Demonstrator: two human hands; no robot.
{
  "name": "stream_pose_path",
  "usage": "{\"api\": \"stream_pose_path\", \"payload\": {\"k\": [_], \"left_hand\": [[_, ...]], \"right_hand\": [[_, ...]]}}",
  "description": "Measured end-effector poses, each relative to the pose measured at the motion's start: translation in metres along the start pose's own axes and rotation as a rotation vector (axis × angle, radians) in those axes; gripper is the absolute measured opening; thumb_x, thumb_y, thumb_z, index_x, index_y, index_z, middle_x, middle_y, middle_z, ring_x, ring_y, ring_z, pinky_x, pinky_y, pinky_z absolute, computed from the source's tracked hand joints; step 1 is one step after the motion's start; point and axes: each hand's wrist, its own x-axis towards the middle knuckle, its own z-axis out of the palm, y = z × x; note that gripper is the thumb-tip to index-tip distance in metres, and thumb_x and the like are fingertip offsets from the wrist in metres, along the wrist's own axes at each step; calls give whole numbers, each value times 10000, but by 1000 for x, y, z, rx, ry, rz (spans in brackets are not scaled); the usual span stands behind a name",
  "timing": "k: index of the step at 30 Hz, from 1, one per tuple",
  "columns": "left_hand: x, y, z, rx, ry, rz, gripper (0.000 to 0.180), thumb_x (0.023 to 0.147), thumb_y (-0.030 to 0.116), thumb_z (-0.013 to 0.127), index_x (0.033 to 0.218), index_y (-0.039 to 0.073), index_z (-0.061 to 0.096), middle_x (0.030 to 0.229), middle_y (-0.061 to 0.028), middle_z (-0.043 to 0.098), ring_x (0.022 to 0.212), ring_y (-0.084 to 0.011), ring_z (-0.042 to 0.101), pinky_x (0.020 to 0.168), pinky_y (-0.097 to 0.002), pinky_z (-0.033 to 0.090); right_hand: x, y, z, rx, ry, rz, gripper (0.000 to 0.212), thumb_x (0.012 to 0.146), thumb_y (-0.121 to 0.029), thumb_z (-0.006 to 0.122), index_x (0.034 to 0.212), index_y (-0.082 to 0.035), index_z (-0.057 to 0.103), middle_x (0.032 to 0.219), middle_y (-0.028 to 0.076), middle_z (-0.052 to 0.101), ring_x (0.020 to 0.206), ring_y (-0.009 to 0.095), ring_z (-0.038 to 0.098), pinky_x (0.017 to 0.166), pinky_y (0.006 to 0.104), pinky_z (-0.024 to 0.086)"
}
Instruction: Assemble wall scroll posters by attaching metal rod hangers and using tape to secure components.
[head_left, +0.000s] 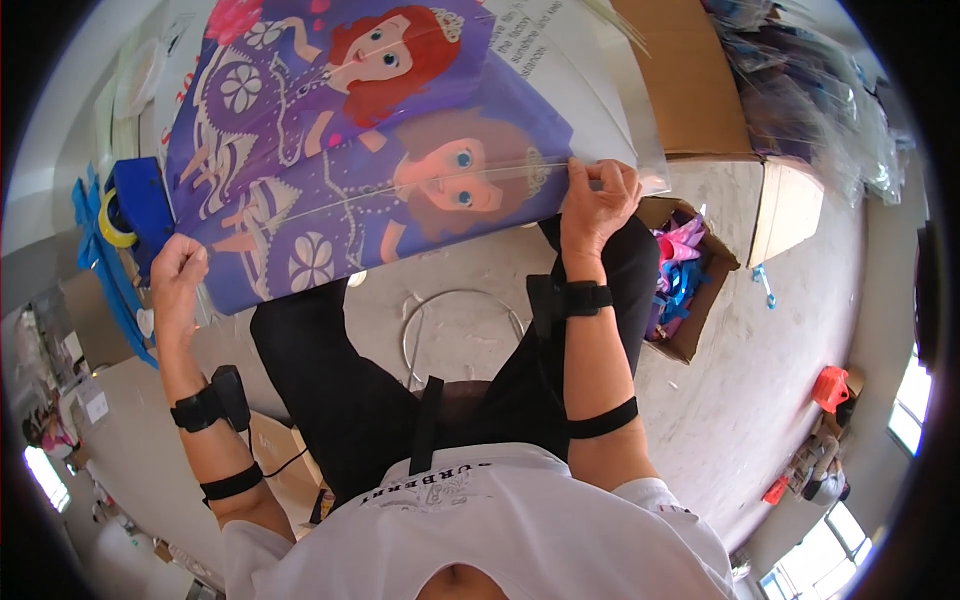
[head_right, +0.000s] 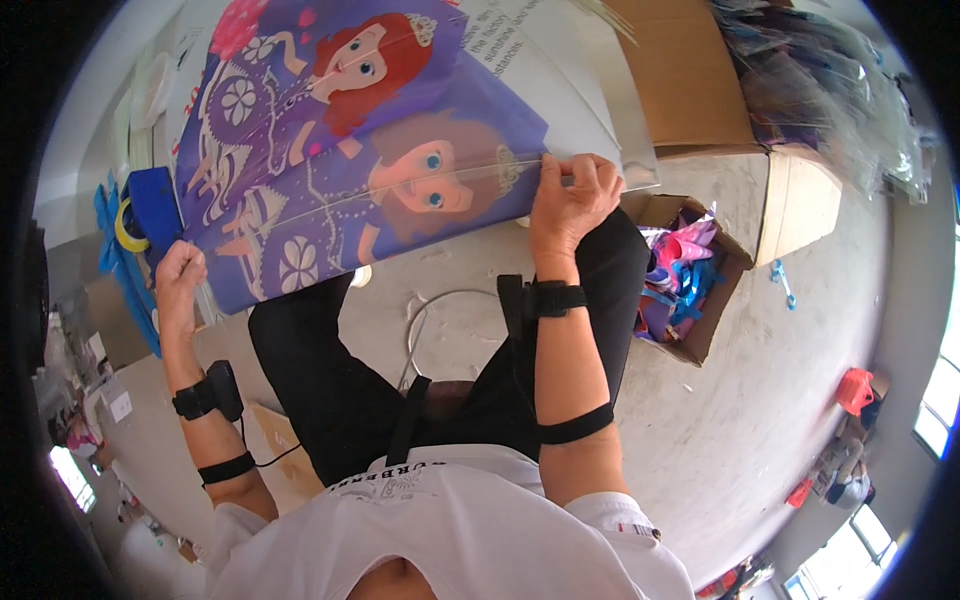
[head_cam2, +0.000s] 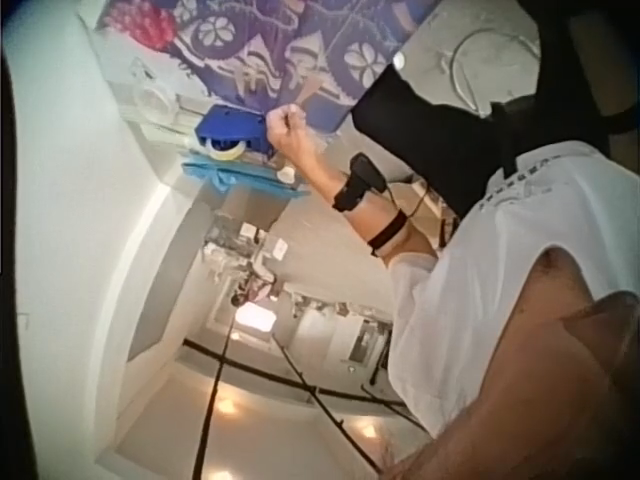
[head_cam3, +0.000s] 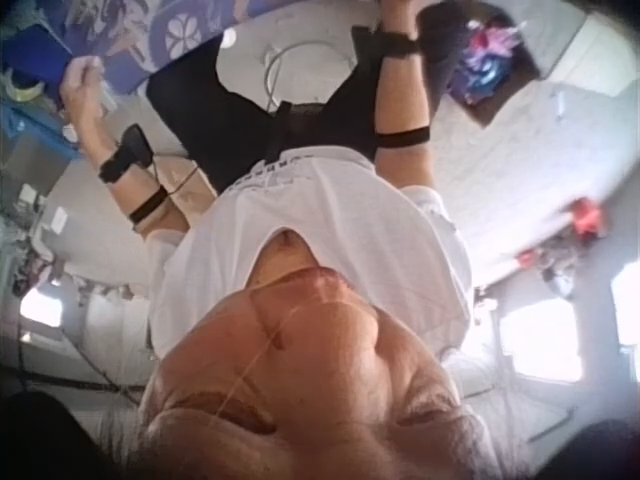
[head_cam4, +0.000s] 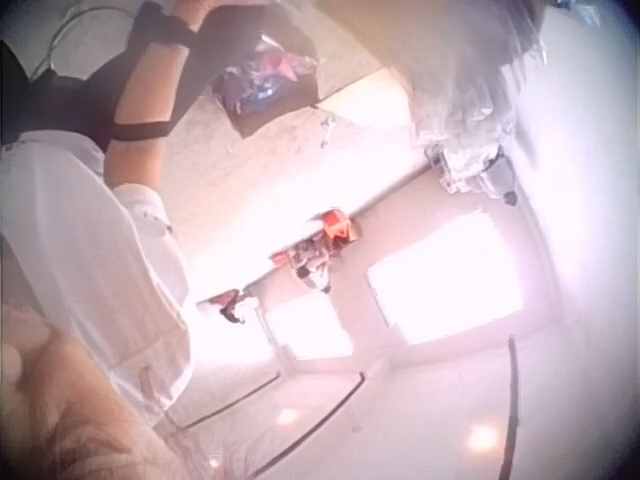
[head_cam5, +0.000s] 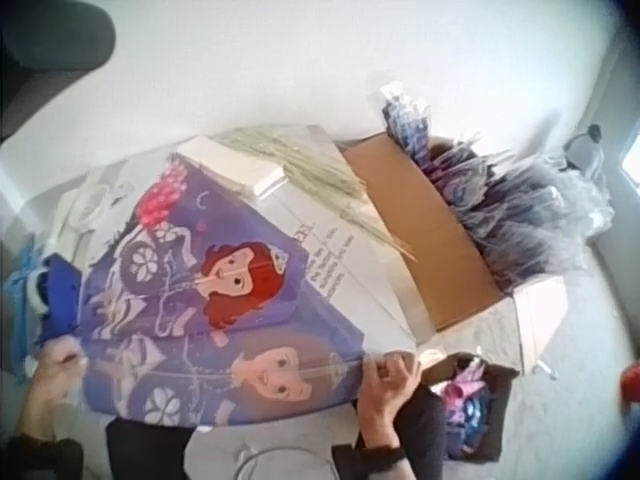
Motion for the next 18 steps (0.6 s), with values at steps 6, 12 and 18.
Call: {"api": "stream_pose_path", "payload": {"k": [6,12,18], "left_hand": [[-2,9,6,104,58,80,91,771,64,652,755,28,570,658,7,506,625,-82,468,568,-240,389],[6,-6,23,94,90,19,119,741,72,691,820,-1,641,690,-49,614,627,-103,527,577,-257,421],[17,-22,40,158,72,-30,135,706,92,710,767,-17,656,643,-85,603,606,-141,554,578,-285,435]], "right_hand": [[5,18,4,162,50,-72,218,601,-15,709,545,-67,505,639,53,532,626,236,498,578,362,396],[5,17,-4,19,-51,-74,197,650,-101,743,577,-68,563,727,43,583,744,230,535,701,379,415],[5,14,-3,-29,-70,-52,189,674,-125,740,594,-74,576,758,39,592,774,234,538,722,391,415]]}}
